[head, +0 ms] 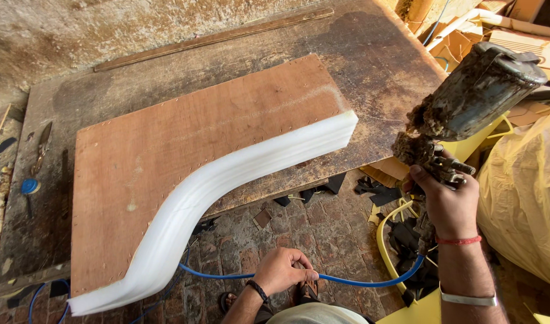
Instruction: The person cuts white foam padding with a hand saw to fit a curved wooden chair frame, then uses a spray gun to apply adhesive to the foam and the wooden frame, pressing the foam onto the frame and smoothing it along the curved edge.
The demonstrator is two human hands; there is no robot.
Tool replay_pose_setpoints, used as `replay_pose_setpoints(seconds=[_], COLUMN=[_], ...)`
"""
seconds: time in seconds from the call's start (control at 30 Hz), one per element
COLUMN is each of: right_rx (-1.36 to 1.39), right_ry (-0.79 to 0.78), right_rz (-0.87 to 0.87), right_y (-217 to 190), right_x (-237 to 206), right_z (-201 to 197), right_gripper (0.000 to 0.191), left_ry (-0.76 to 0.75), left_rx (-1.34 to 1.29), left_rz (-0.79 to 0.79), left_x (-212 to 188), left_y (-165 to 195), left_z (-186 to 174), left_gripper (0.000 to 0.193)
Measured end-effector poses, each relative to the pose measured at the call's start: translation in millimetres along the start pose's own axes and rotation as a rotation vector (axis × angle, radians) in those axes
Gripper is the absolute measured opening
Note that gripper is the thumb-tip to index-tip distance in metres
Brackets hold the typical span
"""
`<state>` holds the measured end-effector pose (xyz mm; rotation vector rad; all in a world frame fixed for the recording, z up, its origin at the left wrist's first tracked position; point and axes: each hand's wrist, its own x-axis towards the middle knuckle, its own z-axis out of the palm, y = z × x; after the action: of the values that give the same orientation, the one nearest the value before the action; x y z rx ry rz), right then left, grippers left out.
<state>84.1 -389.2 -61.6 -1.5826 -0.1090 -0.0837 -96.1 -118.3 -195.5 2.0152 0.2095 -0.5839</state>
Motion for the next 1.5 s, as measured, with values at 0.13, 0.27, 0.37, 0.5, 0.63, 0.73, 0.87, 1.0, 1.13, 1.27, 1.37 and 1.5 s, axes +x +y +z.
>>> replay_pose_setpoints(seconds=[0.13,0.27,0.37,0.5,0.63,0.73,0.87,1.0,1.13,1.27,1.37,1.5], right_rx=[0.002,0.056,0.061,0.036,0.062,0.164,0.121,0.074,-0.001,-0.086,-0.129,-0.099], right_ry=[-0.073,-0.167,-0.263,-0.432,-0.582,-0.681,-0.686,-0.76,-0.841,-0.887,-0.908,-0.904], right_rz=[0.072,0.097,0.104,0.09,0.096,0.09,0.033,0.09,0.117,0.236,0.27,0.28], right_y=[-8,-11,-11,-9,-5,-4,-13,-23,-27,-29,-32,-40], right_x=[-9,-11,-10,-9,-14,-21,-35,-66,-106,-135,-152,-172], right_z=[12,36,59,100,157,203,243,250,241,232,228,221], right_gripper=[0.021,0.031,0.035,0.029,0.026,0.025,0.023,0.02,0.018,0.019,0.023,0.02], left_ry=[-0.01,0.072,0.152,0.255,0.413,0.535,0.627,0.585,0.541,0.411,0.375,0.355], left_rx=[-0.009,-0.041,-0.107,-0.207,-0.223,-0.286,-0.318,-0.236,-0.25,-0.192,-0.179,-0.189], left_rz=[-0.057,-0.094,-0.098,-0.147,-0.211,-0.213,-0.265,-0.312,-0.207,-0.206,-0.154,-0.096], left_x=[-9,-25,-43,-73,-112,-135,-158,-178,-194,-202,-204,-207], left_y=[-6,-15,-23,-38,-59,-76,-96,-110,-119,-126,-133,-141], left_z=[-1,-5,-6,-6,-4,-6,-11,-16,-25,-35,-39,-39], left_gripper=[0.032,0.035,0.037,0.038,0.039,0.039,0.039,0.042,0.048,0.052,0.052,0.052])
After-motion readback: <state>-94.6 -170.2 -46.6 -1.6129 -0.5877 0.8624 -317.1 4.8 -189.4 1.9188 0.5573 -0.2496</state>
